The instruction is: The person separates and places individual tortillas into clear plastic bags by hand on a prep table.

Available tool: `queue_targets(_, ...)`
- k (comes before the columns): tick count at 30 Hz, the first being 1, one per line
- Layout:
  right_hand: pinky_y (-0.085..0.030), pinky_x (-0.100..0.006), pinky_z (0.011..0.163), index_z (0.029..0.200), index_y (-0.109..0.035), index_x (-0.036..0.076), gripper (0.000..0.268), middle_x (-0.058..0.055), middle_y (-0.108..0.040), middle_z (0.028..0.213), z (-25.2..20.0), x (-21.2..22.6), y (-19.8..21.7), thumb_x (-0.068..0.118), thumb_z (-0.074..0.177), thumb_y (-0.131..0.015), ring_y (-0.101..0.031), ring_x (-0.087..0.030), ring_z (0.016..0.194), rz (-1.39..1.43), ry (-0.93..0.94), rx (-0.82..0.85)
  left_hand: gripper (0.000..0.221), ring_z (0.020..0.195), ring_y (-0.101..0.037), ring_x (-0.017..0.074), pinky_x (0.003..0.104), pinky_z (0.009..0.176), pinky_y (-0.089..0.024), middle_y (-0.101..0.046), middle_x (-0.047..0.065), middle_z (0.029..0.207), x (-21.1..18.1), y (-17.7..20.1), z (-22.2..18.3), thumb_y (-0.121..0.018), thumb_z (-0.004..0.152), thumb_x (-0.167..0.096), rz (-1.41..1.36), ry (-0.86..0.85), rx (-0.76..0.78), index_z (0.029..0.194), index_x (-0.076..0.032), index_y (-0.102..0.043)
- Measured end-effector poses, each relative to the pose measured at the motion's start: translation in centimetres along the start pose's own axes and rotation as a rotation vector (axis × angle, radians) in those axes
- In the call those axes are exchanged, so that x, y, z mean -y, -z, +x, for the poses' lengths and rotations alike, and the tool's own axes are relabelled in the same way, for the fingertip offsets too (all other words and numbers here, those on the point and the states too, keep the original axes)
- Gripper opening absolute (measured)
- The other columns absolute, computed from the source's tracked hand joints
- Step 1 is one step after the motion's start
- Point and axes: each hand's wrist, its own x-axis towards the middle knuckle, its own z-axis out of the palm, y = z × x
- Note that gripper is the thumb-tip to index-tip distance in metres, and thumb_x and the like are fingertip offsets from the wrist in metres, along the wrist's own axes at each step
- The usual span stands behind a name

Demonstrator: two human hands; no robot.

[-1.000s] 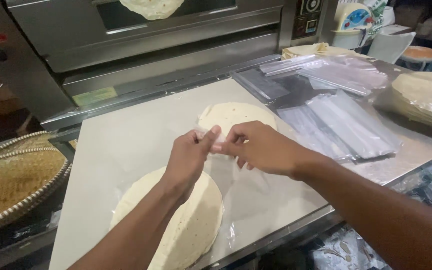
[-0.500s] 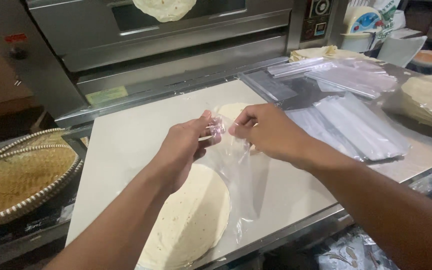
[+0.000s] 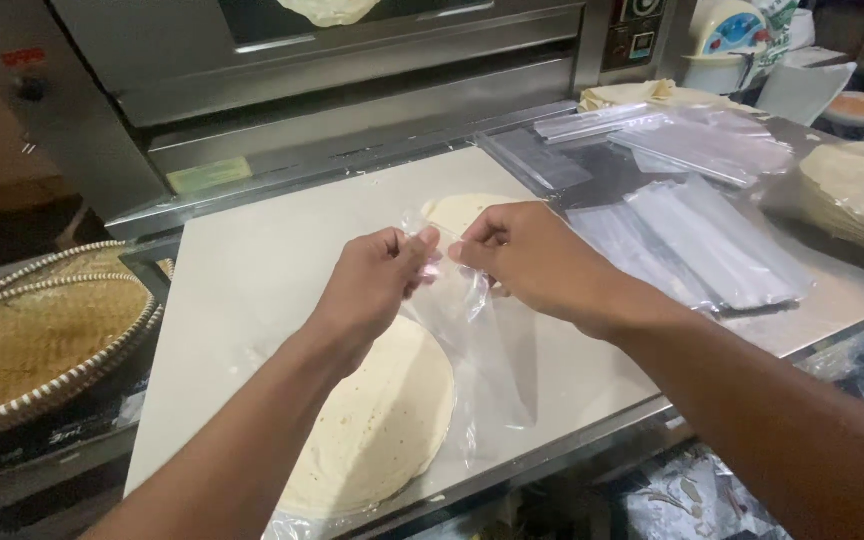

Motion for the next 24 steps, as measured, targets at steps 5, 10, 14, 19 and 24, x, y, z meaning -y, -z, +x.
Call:
queue_targets(5,-0.051,-0.027,0.065,0.098,-0.074,0.003,0.022,-0.005,-0.070,0.081,-0.4,-0.3,-0.2,0.023,0.092,-0.067,-0.062,-0.012,0.069,0.041,0.012,0.018,0.016,0.073,-0.052,0.0082,0.025,0.071,-0.048,-0.064,-0.001,0.082,1.1,0.1,0.0,-0.063,0.090,-0.017,-0.253,-0.060,0.122,0.092,-0.003,-0.071)
queue_targets(10,-0.051,-0.027,0.064,0.099,-0.073,0.004,0.023,-0.004,-0.070,0.082,-0.7,-0.8,-0.4,0.024,0.093,-0.067,-0.061,-0.012,0.069,0.072,-0.006,0.033,0.040,0.070,-0.048,0.0119,0.028,0.067,-0.044,-0.060,0.003,0.077,0.4,-0.4,-0.8,-0.067,0.096,-0.040,-0.094,-0.021,0.034,0.087,-0.001,-0.066)
queue_targets(14,-0.050,-0.029,0.062,0.098,-0.075,0.003,0.022,-0.005,-0.071,0.082,-0.5,-1.2,-0.4,0.023,0.091,-0.068,-0.061,-0.013,0.068,0.074,-0.017,-0.016,0.050,0.078,-0.050,0.0136,0.031,0.076,-0.045,-0.062,0.005,0.086,-0.5,-0.5,-1.2,-0.064,0.096,-0.050,-0.170,0.061,0.000,0.100,-0.001,-0.067)
queue_targets(19,-0.051,-0.029,0.063,0.098,-0.073,0.002,0.024,-0.006,-0.072,0.083,-0.1,-1.5,0.1,0.025,0.091,-0.069,-0.063,-0.013,0.069,0.037,-0.030,-0.069,0.050,0.104,-0.064,0.0151,0.033,0.092,-0.049,-0.071,0.005,0.112,-0.3,0.0,-1.4,-0.053,0.094,-0.047,-0.319,0.080,0.070,0.120,-0.005,-0.065)
queue_targets(24,-0.051,-0.029,0.063,0.097,-0.073,0.003,0.025,-0.007,-0.072,0.083,-0.1,-1.5,0.3,0.027,0.091,-0.069,-0.063,-0.014,0.069,-0.014,-0.042,-0.077,0.041,0.102,-0.066,0.0173,0.033,0.092,-0.051,-0.073,0.008,0.109,-0.7,-0.1,-1.2,-0.056,0.096,-0.034,-0.273,0.076,0.082,0.120,-0.005,-0.071)
